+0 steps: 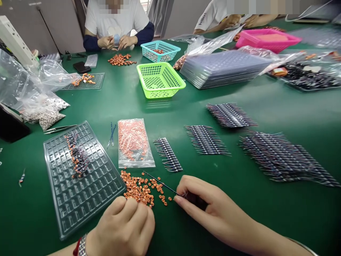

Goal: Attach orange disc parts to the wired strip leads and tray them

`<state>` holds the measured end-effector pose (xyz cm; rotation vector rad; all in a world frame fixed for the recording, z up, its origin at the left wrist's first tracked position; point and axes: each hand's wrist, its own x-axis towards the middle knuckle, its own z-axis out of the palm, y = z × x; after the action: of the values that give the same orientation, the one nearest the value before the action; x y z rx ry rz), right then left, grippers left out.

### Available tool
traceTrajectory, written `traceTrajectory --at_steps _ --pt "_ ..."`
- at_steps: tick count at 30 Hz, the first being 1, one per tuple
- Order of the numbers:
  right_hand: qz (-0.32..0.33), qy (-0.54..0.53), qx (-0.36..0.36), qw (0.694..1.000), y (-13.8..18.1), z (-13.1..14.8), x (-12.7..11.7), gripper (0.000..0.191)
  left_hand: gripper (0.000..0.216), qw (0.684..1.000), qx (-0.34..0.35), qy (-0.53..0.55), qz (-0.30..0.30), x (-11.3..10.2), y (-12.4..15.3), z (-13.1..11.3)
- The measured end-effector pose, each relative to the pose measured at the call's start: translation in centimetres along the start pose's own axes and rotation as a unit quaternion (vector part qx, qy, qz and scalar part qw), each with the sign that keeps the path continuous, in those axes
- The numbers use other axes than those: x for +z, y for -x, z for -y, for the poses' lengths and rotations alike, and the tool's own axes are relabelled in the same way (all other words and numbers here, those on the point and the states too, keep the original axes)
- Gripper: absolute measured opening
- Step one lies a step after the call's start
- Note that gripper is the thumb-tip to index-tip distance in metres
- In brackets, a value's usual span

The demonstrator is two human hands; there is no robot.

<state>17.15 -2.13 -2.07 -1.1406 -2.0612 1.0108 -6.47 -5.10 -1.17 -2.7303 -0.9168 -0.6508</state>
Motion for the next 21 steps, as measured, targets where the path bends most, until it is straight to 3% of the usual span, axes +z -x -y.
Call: traceTrajectory --at_steps 4,11,18,21 --pt "0.016 0.005 0.011 1.0 -0.1 0.0 0.0 0.022 0.009 1.0 0.0 -0.011 -0.025 -0.3 0.1 0.2" --pt "-0.001 0.042 -0.014 0.999 -0.1 -0.2 0.6 0.022 0.016 0.994 0.101 0.024 -0.024 0.4 0.9 -0.1" --pt "-0.009 0.049 -0.003 0.999 -0.2 -0.2 0.7 0.022 0.027 0.996 0.077 0.013 -0.038 0.2 1.1 0.2" --pt "-0.017 0.041 0.001 0.999 -0.1 -0.2 0.7 0.022 0.023 0.997 0.076 -0.002 -0.02 0.0 1.7 -0.3"
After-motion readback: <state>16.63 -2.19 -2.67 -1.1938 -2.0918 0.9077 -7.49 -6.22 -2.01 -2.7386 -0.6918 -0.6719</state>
